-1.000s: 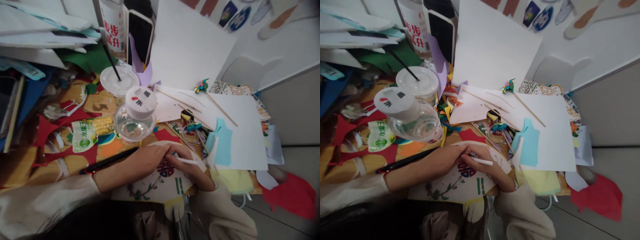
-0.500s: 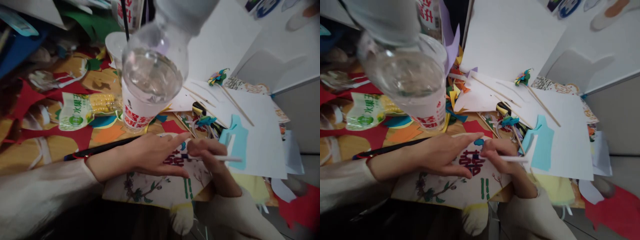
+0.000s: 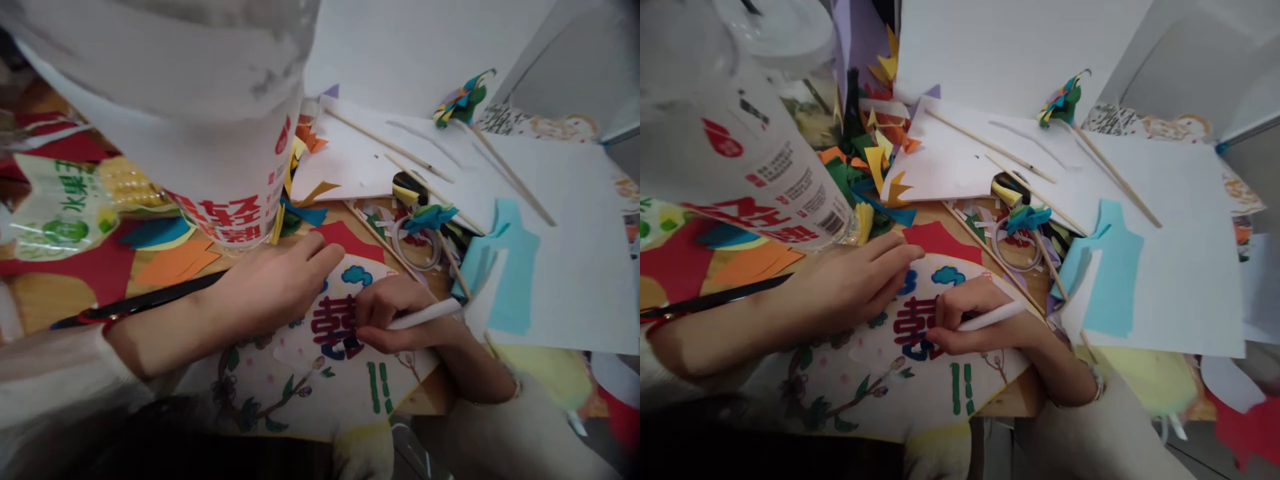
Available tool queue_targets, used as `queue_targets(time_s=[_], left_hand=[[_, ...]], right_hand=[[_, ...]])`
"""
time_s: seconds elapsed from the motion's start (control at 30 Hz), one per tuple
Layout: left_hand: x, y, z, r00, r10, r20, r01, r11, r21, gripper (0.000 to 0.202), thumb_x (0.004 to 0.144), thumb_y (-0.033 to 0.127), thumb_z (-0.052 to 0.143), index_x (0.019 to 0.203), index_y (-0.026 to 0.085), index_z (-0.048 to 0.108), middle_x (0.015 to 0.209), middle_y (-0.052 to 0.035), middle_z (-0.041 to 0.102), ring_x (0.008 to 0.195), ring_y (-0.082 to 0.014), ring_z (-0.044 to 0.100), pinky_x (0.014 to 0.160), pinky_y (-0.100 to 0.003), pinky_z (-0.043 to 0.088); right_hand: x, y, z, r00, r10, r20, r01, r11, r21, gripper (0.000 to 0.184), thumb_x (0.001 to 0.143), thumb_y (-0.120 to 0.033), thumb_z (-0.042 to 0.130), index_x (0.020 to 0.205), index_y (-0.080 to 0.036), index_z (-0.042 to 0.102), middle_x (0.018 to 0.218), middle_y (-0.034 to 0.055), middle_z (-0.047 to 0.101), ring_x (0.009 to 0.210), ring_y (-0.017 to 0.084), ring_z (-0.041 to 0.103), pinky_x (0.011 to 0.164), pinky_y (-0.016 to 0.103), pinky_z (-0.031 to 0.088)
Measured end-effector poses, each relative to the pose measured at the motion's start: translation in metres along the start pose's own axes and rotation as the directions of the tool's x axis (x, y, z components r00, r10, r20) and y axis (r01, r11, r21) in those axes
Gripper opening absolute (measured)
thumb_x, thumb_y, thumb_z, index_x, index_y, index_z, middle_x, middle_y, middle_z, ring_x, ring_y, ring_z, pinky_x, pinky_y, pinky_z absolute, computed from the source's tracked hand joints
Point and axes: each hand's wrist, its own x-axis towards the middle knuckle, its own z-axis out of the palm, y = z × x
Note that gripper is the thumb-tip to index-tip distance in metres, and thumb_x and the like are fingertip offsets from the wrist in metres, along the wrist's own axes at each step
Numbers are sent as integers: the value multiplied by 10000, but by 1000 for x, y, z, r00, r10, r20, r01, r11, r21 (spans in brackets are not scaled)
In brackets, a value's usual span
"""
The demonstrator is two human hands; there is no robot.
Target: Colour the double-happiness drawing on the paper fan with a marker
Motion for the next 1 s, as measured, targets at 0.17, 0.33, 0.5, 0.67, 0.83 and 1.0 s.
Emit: queue_targets(time_s=[0.17, 0.33, 0.5, 0.67, 0.83, 1.0], left_hand=[[-1, -2, 1, 999, 35, 2, -35, 999, 35, 266, 871, 233, 389, 1114, 193, 487, 1079, -61, 568, 667, -162, 593, 444, -229, 308], [-3, -2, 2, 1000, 25, -6, -25, 999, 32, 291, 861, 235, 395, 1138, 201, 478, 1071, -57, 564, 644, -150, 582, 444, -222, 314], [-3, -3, 3, 998, 62, -25, -60, 996, 71, 308, 868, 238, 394, 1165, 194, 463, 1083, -64, 563, 608, -138, 552, 428, -222, 277], [-4, -3, 3, 997, 76, -18, -74, 994, 81, 329, 862, 229, 368, 1177, 194, 456, 1068, -66, 552, 620, -127, 541, 437, -215, 300], [-3, -4, 3, 996, 92, -13, -91, 994, 58, 333, 863, 221, 363, 1181, 178, 451, 1065, -73, 550, 624, -139, 545, 441, -236, 311], [-2, -5, 5, 991, 128, -37, -125, 989, 79, 329, 850, 208, 399, 1173, 169, 444, 1026, -75, 563, 535, -138, 489, 408, -263, 221]], right_hand=[[-1, 0, -2, 1000, 9, 27, -7, 998, -65, 288, 784, -75, 617, 594, -189, 432, 567, -31, 576, 542, 79, 585, 502, 182, 418], [-2, 1, -2, 1000, 9, 22, -8, 999, -52, 286, 788, -80, 613, 598, -197, 433, 579, -30, 591, 557, 83, 601, 507, 182, 430], [-3, 1, -2, 999, 36, 19, -35, 998, -47, 296, 760, -43, 624, 597, -192, 427, 560, -41, 567, 538, 80, 585, 490, 183, 413], [-3, 1, -2, 999, 43, 32, -41, 997, -58, 270, 771, -65, 623, 617, -194, 444, 591, -40, 592, 544, 70, 576, 495, 178, 414], [-3, 1, -2, 998, 35, 49, -32, 998, -48, 275, 776, -57, 616, 616, -191, 436, 583, -48, 582, 544, 65, 567, 495, 173, 405], [-5, -4, -2, 989, 145, 0, -145, 988, 52, 135, 781, -141, 657, 805, -191, 533, 693, -12, 627, 622, 108, 618, 525, 202, 465]])
